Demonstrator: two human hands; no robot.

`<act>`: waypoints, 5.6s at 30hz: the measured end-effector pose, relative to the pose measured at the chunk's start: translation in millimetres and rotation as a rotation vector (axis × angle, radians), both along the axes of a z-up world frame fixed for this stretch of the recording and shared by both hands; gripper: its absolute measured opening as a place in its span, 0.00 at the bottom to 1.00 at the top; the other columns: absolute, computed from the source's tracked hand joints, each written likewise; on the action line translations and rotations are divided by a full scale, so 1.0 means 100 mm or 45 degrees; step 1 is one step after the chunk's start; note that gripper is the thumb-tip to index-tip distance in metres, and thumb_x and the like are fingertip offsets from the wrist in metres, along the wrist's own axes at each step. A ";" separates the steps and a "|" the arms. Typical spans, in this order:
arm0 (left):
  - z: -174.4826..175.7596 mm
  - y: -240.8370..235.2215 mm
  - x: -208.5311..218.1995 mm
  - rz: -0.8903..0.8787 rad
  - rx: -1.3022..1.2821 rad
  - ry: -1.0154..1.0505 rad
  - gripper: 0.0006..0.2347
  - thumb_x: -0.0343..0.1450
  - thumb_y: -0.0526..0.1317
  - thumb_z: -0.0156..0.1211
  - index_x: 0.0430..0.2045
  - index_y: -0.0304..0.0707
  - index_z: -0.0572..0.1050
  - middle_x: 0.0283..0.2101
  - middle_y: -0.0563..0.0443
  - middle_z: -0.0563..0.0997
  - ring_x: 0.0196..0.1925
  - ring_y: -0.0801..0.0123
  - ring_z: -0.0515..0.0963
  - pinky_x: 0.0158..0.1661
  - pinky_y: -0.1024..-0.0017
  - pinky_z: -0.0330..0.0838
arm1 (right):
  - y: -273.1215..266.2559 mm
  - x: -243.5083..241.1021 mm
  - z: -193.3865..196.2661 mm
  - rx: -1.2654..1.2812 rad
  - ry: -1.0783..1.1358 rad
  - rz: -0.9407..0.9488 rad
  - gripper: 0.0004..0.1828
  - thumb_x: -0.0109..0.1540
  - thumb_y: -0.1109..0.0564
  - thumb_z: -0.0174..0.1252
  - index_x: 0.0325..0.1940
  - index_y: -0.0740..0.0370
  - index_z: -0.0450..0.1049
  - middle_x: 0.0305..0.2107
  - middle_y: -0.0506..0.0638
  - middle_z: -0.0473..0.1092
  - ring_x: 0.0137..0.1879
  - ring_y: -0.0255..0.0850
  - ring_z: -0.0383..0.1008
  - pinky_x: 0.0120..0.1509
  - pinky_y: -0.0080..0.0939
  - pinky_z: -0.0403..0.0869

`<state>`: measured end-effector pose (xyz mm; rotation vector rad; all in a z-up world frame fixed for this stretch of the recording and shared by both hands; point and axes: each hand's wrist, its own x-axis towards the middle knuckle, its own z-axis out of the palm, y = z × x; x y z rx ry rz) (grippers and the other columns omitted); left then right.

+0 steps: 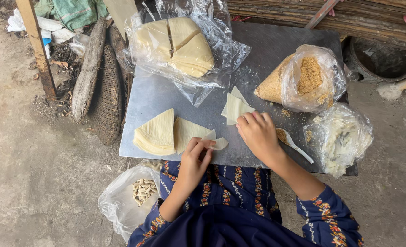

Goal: The person scoops a grainy filling onto triangular pastry sheets, folds them into samosa shapes, and places the finished units into a plastic bag. The person repeats this process with multiple pastry sheets and filling.

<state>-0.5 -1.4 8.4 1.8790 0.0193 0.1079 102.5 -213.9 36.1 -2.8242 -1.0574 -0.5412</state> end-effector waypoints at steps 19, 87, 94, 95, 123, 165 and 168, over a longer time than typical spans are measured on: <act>0.63 0.03 0.55 -0.431 0.437 -0.333 0.08 0.74 0.40 0.61 0.45 0.43 0.81 0.39 0.47 0.79 0.45 0.53 0.79 0.46 0.59 0.74 | 0.02 -0.66 0.44 0.586 0.430 -0.096 0.18 0.58 0.54 0.66 0.52 0.58 0.77 0.44 0.51 0.76 0.49 0.49 0.77 0.52 0.47 0.75; 0.44 0.30 0.44 -0.390 0.362 0.063 0.05 0.71 0.33 0.62 0.39 0.35 0.79 0.40 0.46 0.80 0.38 0.53 0.83 0.39 0.65 0.77 | 0.54 -0.54 0.17 0.562 0.475 0.015 0.18 0.58 0.47 0.68 0.44 0.60 0.75 0.36 0.49 0.74 0.42 0.49 0.75 0.44 0.49 0.73; 0.49 0.33 0.55 -0.334 0.017 0.004 0.06 0.72 0.33 0.61 0.40 0.32 0.79 0.38 0.47 0.82 0.40 0.64 0.85 0.40 0.70 0.80 | 0.30 -0.50 0.19 0.837 0.749 0.045 0.20 0.60 0.52 0.67 0.53 0.61 0.75 0.41 0.50 0.74 0.49 0.48 0.77 0.53 0.46 0.74; 0.51 0.31 0.56 -0.327 -0.007 0.004 0.06 0.72 0.33 0.61 0.40 0.32 0.79 0.38 0.47 0.82 0.40 0.65 0.85 0.40 0.70 0.80 | 0.28 -0.49 0.20 0.880 0.696 0.077 0.22 0.59 0.53 0.67 0.55 0.63 0.74 0.44 0.52 0.74 0.51 0.49 0.76 0.54 0.47 0.74; 0.50 -0.21 0.94 -0.056 0.470 -0.592 0.08 0.65 0.33 0.69 0.36 0.42 0.80 0.51 0.50 0.76 0.57 0.53 0.71 0.56 0.59 0.68 | -0.02 -0.04 0.23 1.057 0.079 -0.156 0.12 0.63 0.68 0.64 0.50 0.62 0.76 0.45 0.50 0.77 0.53 0.44 0.75 0.63 0.43 0.71; 0.14 -0.18 0.69 0.063 0.809 -0.375 0.07 0.68 0.37 0.65 0.37 0.45 0.77 0.45 0.54 0.78 0.55 0.57 0.72 0.56 0.50 0.56 | 0.07 -0.44 0.01 0.550 0.405 -0.454 0.07 0.61 0.54 0.64 0.38 0.57 0.74 0.32 0.44 0.72 0.41 0.43 0.73 0.47 0.47 0.66; 0.15 -0.29 0.88 0.015 0.809 -0.348 0.06 0.70 0.36 0.65 0.39 0.45 0.76 0.40 0.56 0.79 0.52 0.62 0.75 0.59 0.50 0.57 | 0.03 -0.41 0.00 0.592 0.317 -0.515 0.08 0.62 0.53 0.64 0.38 0.57 0.73 0.34 0.44 0.73 0.43 0.44 0.73 0.48 0.47 0.65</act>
